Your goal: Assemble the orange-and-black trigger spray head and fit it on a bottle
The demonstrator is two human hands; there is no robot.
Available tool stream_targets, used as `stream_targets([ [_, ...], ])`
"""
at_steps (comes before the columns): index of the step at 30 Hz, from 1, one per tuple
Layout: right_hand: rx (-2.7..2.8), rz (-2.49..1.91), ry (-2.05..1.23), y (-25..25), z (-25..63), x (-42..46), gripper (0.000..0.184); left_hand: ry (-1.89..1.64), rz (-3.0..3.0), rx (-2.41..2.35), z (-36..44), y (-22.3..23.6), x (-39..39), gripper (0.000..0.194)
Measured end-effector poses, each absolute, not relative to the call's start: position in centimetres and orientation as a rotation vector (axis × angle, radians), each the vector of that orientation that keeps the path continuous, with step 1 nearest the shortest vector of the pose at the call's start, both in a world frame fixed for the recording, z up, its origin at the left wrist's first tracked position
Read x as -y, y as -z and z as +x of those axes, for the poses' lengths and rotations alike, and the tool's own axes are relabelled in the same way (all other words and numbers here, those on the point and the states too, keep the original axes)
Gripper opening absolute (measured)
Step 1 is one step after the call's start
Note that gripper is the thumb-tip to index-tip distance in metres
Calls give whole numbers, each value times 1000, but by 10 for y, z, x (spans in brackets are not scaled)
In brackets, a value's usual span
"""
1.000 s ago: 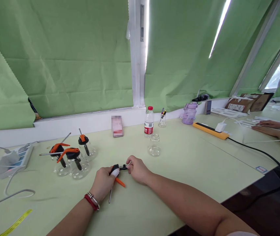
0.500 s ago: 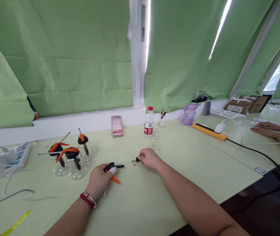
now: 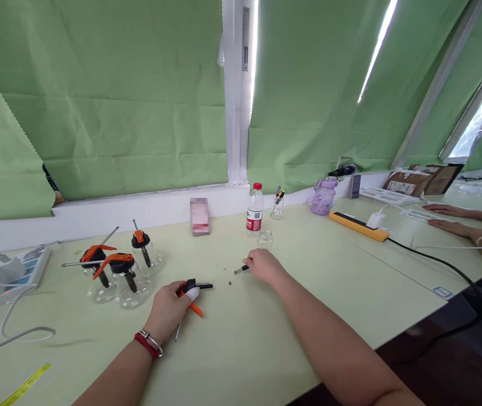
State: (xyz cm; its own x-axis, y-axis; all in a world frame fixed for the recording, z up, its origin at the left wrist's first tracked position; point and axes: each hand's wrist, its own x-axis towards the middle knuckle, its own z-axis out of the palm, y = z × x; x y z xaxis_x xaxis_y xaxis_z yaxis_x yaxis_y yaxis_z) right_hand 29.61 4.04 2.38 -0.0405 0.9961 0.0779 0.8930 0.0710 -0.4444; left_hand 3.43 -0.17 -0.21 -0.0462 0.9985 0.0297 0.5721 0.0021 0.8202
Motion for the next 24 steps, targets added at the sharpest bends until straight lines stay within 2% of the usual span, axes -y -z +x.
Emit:
stream_targets([
  [11,1945,-1942,-357,-33,305,-37,27,-891,1631,-1672,35,-2,4,50],
  [18,2058,-1700,-391,-19,284,-35,9,-891,1608,-1658,36,-4,5,51],
  [24,2214,-1607,-258,-4,277,-46,10,-906,1585,-1654,38,-6,6,52],
])
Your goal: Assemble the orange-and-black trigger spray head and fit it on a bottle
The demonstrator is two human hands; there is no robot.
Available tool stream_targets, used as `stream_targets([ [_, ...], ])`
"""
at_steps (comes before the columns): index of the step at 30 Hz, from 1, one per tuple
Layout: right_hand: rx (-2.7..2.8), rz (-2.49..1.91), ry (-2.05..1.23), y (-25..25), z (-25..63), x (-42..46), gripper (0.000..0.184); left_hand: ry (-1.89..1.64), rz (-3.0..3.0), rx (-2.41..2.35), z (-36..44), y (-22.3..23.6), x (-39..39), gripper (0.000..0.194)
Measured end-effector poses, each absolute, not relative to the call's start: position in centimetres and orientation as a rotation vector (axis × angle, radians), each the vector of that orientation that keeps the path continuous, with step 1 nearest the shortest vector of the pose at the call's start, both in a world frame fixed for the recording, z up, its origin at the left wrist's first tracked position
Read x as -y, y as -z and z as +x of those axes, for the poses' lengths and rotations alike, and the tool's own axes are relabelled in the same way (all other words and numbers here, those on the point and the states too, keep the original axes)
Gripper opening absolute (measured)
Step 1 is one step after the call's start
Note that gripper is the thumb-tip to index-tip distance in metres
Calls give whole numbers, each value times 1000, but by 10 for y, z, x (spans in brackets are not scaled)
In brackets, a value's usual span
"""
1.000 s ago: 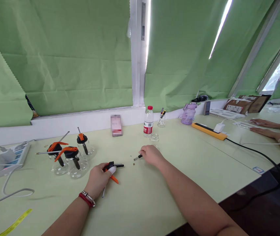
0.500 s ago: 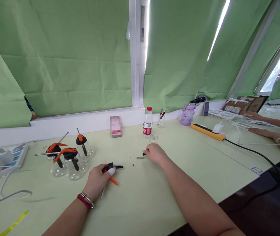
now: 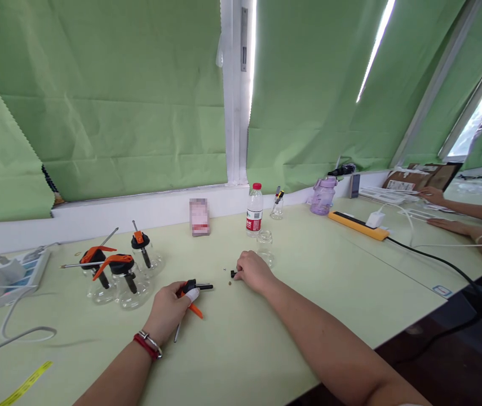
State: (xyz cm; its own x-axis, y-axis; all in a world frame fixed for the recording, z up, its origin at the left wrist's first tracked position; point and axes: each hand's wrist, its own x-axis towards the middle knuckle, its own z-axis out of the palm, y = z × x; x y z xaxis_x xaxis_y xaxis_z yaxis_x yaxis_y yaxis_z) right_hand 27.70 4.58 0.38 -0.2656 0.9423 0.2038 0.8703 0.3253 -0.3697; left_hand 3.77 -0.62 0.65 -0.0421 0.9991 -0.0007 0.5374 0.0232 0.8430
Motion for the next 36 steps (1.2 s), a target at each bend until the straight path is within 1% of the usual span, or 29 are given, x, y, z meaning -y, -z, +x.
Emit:
stream_targets([
  [3,2246,-1569,-238,-1,278,-49,7,-897,1577,-1654,38,-7,7,52],
  [11,2305,-1474,-293,3,286,-49,19,-905,1568,-1634,38,-9,8,50],
  [15,2303,-1448,-316,5,285,-48,19,-920,1570,-1636,39,-11,9,51],
  [20,2416,-1236,-218,11,272,-48,23,-939,1559,-1615,39,-10,9,52],
  [25,2466,-1212,-214,13,268,-44,23,-969,1565,-1599,38,-7,8,52],
  [31,2380,-1204,-257,5,273,-40,7,-971,1594,-1578,34,-1,4,52],
  [36,2395,-1259,-268,5,269,-41,5,-935,1591,-1540,31,3,1,48],
])
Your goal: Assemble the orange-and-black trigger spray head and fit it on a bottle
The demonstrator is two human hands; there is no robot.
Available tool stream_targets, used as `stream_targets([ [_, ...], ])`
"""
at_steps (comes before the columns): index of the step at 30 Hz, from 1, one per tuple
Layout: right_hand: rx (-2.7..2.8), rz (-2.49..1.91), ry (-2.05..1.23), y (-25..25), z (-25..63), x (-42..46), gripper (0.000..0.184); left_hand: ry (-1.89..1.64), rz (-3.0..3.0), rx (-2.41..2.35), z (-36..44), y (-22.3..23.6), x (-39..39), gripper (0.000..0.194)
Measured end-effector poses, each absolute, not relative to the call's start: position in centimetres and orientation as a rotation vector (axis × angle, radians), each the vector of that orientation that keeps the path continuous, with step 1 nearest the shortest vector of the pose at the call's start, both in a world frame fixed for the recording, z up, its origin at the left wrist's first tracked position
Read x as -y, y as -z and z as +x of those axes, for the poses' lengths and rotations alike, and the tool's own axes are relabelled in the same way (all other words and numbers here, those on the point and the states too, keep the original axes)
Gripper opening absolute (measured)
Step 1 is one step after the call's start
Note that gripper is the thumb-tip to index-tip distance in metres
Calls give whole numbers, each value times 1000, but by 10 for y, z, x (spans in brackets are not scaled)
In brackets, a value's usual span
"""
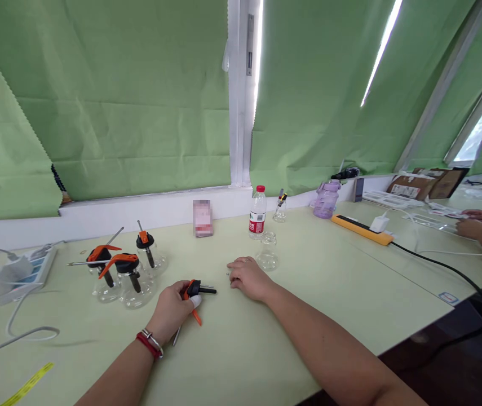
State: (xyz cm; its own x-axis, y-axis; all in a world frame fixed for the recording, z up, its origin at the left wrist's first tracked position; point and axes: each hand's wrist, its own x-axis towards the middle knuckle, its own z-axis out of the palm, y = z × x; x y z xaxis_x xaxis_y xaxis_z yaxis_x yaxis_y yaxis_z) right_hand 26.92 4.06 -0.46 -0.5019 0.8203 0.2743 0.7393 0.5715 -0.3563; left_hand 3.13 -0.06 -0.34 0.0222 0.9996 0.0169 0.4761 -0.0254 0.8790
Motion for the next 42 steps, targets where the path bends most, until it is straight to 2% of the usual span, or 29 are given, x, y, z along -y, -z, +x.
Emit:
stream_targets([
  [7,2340,-1139,-412,-7,245,-17,16,-956,1716,-1411,42,-6,11,26],
  [14,2116,-1139,-709,-2,226,-6,16,-858,1897,-1277,45,-14,20,22],
  [18,2027,-1091,-778,-3,231,-7,5,-832,1919,-1262,44,-17,20,25],
  [24,1996,-1045,-811,-10,232,-7,24,-769,2018,-1107,48,-20,26,37],
  [29,1929,-1078,-1032,-6,231,-11,19,-731,2111,-1108,51,-15,30,39],
  [32,1879,-1058,-1135,-6,239,-15,28,-713,2086,-1148,52,-18,31,36],
  [36,1807,-1083,-1143,-15,252,-16,39,-722,1859,-1148,52,-27,30,27],
  [42,1982,-987,-1114,-26,258,-6,56,-692,1418,-1182,52,-26,29,29],
])
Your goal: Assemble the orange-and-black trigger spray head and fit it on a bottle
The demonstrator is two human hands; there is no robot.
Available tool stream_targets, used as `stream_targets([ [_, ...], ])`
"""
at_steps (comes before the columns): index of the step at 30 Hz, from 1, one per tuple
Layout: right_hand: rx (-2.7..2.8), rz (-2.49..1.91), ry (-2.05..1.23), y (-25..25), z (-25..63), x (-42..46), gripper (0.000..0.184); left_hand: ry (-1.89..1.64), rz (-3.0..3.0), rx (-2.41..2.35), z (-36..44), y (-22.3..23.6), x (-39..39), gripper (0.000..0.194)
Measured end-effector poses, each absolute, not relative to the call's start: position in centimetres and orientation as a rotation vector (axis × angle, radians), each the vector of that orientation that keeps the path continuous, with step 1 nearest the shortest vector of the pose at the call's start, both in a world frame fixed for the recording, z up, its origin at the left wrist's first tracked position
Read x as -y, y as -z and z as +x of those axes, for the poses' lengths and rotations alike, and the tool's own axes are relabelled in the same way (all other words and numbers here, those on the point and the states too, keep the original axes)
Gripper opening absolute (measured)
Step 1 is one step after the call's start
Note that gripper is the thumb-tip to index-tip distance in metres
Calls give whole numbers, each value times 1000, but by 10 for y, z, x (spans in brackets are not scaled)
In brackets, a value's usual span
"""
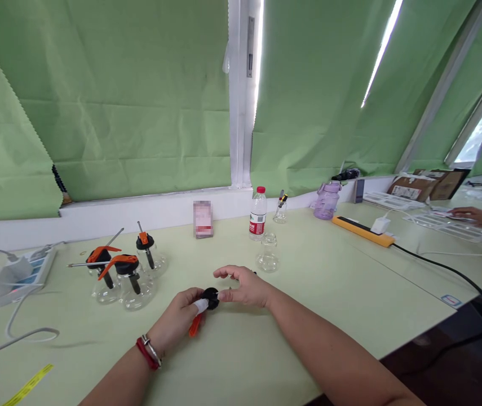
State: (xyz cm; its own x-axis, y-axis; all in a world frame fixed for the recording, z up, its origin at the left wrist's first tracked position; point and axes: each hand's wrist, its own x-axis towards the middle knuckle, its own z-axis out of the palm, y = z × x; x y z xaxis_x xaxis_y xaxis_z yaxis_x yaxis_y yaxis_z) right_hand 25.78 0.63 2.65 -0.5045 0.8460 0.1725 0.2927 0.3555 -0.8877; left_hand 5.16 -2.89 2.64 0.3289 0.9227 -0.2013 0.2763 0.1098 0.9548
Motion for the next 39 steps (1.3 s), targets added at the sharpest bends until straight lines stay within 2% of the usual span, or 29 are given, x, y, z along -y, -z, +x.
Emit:
stream_targets([
  [6,1966,-1027,-1132,-15,253,-9,35,-710,1129,-934,46,-18,24,23],
  [13,2109,-1082,-837,0,238,-9,50,-817,1050,-854,43,-17,21,23],
  [20,2270,-1033,-483,1,224,-12,17,-841,996,-812,41,-22,25,23],
  [22,2303,-1041,-394,2,224,-14,19,-903,997,-781,39,-25,25,21],
  [26,2260,-1164,-275,7,223,-16,40,-1058,990,-798,38,-28,22,20],
  [32,2301,-1337,-114,11,217,-21,25,-1121,1097,-1041,42,-22,17,38],
  [37,2275,-1345,-111,5,219,-22,14,-1083,1343,-1207,41,-17,14,44],
  [39,2206,-1299,-144,1,221,-19,16,-1057,1410,-1243,39,-14,12,49],
])
